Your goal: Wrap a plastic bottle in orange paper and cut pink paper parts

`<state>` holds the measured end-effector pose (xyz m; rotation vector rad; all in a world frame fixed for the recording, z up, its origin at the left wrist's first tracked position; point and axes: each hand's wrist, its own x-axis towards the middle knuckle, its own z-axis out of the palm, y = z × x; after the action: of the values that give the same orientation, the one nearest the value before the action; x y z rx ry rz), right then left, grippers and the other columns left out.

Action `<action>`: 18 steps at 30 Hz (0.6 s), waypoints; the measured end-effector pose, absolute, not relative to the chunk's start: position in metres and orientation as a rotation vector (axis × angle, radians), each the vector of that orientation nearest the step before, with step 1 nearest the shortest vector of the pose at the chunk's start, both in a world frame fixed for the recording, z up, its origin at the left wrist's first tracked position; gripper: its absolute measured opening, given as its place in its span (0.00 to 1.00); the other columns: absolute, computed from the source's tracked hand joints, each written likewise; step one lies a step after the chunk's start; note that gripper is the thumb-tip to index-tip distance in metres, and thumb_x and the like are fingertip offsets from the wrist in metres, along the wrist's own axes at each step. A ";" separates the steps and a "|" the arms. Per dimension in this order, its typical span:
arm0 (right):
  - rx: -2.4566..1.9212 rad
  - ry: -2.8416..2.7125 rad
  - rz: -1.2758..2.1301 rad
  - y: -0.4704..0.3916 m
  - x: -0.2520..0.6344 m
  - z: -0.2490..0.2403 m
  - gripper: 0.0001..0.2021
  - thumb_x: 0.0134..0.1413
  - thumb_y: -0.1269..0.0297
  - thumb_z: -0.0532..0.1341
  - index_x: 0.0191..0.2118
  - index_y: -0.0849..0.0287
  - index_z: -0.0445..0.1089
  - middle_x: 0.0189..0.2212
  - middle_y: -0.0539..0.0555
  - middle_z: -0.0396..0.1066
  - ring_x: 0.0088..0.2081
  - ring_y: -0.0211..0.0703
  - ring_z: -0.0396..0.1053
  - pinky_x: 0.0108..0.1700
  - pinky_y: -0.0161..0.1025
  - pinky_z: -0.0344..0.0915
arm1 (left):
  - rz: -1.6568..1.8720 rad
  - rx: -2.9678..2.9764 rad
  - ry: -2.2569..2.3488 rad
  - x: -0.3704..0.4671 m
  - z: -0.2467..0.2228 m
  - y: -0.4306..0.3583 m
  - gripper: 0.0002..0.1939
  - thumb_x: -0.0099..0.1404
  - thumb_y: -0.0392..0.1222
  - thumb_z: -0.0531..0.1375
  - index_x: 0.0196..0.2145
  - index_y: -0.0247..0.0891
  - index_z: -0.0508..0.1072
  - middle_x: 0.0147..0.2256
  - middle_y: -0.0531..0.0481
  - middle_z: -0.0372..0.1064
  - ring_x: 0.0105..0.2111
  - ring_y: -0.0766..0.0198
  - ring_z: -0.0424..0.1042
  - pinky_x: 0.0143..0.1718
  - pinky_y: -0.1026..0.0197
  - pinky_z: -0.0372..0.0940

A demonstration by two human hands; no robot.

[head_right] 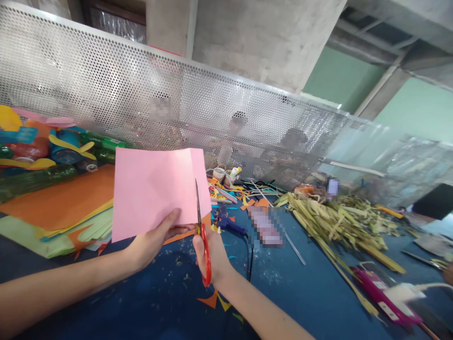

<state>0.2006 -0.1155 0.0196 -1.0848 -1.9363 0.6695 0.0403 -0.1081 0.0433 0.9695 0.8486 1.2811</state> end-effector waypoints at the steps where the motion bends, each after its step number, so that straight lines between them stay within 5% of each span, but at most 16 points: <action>1: -1.080 -1.944 0.663 -0.116 0.201 0.022 0.23 0.60 0.45 0.40 0.28 0.58 0.58 0.16 0.47 0.57 0.16 0.35 0.58 0.19 0.33 0.56 | 1.279 0.982 0.837 0.040 0.044 -0.108 0.23 0.58 0.55 0.59 0.38 0.29 0.74 0.35 0.39 0.76 0.37 0.54 0.75 0.49 0.53 0.64; 8: -1.054 -2.022 0.569 -0.114 0.202 0.028 0.25 0.59 0.44 0.42 0.33 0.59 0.64 0.28 0.57 0.68 0.30 0.43 0.66 0.33 0.39 0.66 | 1.303 0.960 0.781 0.039 0.048 -0.109 0.22 0.58 0.52 0.61 0.42 0.31 0.73 0.34 0.42 0.76 0.39 0.53 0.75 0.48 0.54 0.66; 18: -1.001 -2.009 0.644 -0.112 0.203 0.034 0.19 0.63 0.52 0.42 0.44 0.56 0.65 0.40 0.58 0.69 0.42 0.47 0.67 0.47 0.43 0.63 | 1.297 0.916 0.825 0.040 0.043 -0.109 0.21 0.53 0.52 0.64 0.36 0.30 0.74 0.35 0.41 0.76 0.39 0.53 0.74 0.49 0.53 0.66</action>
<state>0.2034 -0.1125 0.0340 -1.0005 -2.0091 0.6436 0.0396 -0.1087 0.0428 0.9163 0.8251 1.2971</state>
